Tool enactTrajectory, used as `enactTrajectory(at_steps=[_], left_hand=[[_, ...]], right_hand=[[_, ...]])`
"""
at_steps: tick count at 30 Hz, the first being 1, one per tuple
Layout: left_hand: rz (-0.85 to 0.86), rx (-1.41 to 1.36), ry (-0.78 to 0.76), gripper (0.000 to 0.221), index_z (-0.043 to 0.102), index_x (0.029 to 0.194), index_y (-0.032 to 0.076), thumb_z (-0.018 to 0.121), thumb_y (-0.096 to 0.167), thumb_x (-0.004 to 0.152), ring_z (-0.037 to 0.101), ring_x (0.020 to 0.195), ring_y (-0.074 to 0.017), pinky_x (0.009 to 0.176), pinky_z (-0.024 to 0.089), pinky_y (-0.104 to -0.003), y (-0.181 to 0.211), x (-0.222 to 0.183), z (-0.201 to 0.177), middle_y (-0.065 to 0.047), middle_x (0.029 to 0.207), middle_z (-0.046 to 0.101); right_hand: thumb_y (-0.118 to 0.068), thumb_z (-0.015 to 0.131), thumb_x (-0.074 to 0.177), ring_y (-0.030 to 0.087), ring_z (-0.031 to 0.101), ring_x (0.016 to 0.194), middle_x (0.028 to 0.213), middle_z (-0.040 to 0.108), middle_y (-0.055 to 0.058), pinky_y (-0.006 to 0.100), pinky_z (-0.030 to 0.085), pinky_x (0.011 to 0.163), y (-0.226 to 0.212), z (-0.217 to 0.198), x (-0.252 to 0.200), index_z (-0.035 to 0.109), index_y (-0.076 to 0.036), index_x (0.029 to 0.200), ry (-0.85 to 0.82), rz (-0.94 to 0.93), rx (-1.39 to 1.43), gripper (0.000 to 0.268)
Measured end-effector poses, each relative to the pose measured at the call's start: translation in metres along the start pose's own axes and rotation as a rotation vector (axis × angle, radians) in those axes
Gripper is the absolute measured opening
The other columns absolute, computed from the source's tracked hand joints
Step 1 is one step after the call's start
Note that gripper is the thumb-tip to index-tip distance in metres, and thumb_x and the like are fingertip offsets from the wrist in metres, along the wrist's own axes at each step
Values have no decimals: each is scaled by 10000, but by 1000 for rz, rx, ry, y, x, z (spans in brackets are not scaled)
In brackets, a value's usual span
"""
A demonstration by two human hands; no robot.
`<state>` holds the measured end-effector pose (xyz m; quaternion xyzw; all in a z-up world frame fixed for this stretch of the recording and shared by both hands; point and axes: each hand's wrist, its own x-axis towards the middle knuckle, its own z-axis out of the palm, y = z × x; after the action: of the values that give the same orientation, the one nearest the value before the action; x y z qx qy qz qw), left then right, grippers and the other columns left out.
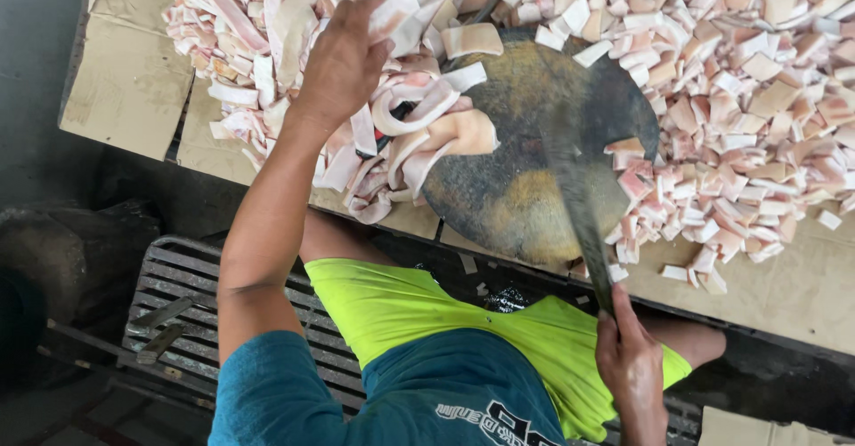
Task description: The person cuts animal hides into small rectangular pieces using a large knife on a wooden block. The person handles the hides by hand, positioning them on the block before striking them with the blade.
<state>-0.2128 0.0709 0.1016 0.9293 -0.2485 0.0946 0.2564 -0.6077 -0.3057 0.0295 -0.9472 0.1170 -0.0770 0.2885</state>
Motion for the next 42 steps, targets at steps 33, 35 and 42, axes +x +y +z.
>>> enactTrajectory(at_steps=[33,35,42], left_hand=[[184,-201,-265,330,605,1144,69,716,266,904,627,1149,-349,964,528,-504,228,-119,201,-141,1181,683],[191,-221,-260,335,610,1141,70,723,273,899,631,1139,-358,975,531,-500,228,-120,202,-147,1163,685],[227,-336,-209,407,599,1215,38,708,299,922,640,1164,-373,1010,540,-474,231,-119,208,-153,1217,684]], right_hand=[[19,649,952,377,642,600,795,678,202,485,516,552,-17,-22,-16,494,-59,1529,64,-68,-230,603],[18,652,943,378,639,584,785,676,199,486,515,543,-16,-27,-15,505,-61,1522,44,-45,-222,603],[34,639,1060,309,642,584,744,630,154,430,509,532,-4,-39,-32,444,24,1565,291,-89,-73,542]])
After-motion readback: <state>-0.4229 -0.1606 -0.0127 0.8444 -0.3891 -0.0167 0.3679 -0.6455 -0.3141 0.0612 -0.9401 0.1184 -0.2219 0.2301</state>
